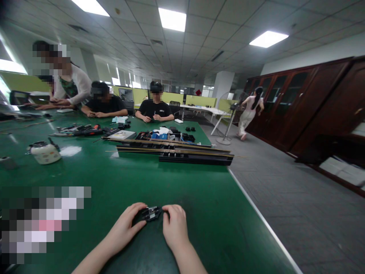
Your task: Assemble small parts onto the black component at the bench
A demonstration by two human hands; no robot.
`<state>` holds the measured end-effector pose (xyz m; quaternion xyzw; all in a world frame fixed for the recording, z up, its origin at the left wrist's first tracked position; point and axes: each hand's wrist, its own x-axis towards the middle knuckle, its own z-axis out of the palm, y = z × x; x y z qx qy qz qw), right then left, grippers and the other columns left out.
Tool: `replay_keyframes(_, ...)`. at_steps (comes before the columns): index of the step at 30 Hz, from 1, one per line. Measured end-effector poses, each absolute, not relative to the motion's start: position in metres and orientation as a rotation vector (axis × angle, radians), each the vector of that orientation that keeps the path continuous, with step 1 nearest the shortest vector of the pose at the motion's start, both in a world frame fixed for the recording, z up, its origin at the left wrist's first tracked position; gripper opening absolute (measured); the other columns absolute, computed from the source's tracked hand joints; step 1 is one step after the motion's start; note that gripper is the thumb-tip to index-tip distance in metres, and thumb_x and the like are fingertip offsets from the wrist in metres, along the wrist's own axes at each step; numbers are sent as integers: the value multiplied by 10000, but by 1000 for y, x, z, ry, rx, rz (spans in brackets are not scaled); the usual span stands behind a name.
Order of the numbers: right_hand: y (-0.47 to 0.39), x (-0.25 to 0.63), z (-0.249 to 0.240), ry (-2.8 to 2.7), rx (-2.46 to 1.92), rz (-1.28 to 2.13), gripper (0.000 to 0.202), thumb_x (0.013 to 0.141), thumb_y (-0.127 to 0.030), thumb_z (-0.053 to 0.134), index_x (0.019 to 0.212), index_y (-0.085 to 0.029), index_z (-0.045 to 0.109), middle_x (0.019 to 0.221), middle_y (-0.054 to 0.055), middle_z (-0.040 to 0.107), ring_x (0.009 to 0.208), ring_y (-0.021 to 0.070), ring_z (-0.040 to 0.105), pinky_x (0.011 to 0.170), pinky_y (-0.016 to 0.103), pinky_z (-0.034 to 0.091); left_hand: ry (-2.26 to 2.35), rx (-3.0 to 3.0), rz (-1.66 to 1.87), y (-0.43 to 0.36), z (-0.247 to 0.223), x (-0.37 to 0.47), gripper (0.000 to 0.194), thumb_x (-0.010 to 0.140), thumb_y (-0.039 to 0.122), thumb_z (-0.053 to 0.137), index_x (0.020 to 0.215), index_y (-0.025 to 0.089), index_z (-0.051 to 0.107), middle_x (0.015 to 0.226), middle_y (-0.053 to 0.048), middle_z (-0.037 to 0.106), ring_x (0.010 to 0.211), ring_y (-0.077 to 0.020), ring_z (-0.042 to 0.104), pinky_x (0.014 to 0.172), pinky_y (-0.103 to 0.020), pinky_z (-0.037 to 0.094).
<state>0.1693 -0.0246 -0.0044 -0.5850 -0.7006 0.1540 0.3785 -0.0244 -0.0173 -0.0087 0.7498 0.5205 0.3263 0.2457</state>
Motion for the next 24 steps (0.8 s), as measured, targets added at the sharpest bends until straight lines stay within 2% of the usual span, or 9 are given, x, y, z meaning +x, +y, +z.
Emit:
replay_keyframes(6, -30, 167, 5, -1891, -1315, 400, 192, 784, -184, 507, 931, -234, 620, 925, 31, 655, 910, 193, 573, 814, 337, 430, 1403, 2092, 859, -19, -10, -25, 415, 750, 162, 495, 1149, 263, 539, 1154, -56, 589, 1094, -221, 504, 957, -413, 383)
replay_keyframes(8, -32, 166, 9, -1959, -1273, 384, 171, 763, -218, 570, 924, -245, 619, 937, 25, 649, 930, 197, 560, 833, 350, 416, 1383, 2110, 865, -19, -10, -25, 424, 750, 169, 502, 1160, 272, 534, 1136, -50, 606, 1070, -218, 521, 941, -408, 399)
replay_keyframes(12, -35, 162, 9, -2044, -1305, 354, 290, 668, -240, 687, 947, -286, 623, 1003, 25, 623, 986, 225, 526, 867, 392, 391, 1382, 2111, 896, -18, -11, -25, 405, 743, 200, 535, 1142, 267, 549, 1104, -51, 627, 1040, -219, 541, 919, -398, 420)
replay_keyframes(18, -35, 161, 7, -2038, -1373, 376, 242, 698, -202, 661, 913, -310, 632, 979, 4, 626, 981, 210, 523, 869, 386, 382, 1394, 2097, 924, -17, -16, -25, 462, 700, 213, 586, 1157, 252, 532, 1132, -64, 615, 1061, -234, 534, 926, -410, 414)
replay_keyframes(24, -35, 160, 8, -2050, -1337, 432, 246, 702, -164, 659, 901, -302, 616, 1000, -6, 625, 975, 211, 520, 866, 380, 372, 1423, 2061, 928, -15, -16, -24, 368, 695, 210, 579, 1061, 242, 593, 1064, -61, 650, 1005, -233, 570, 894, -403, 437)
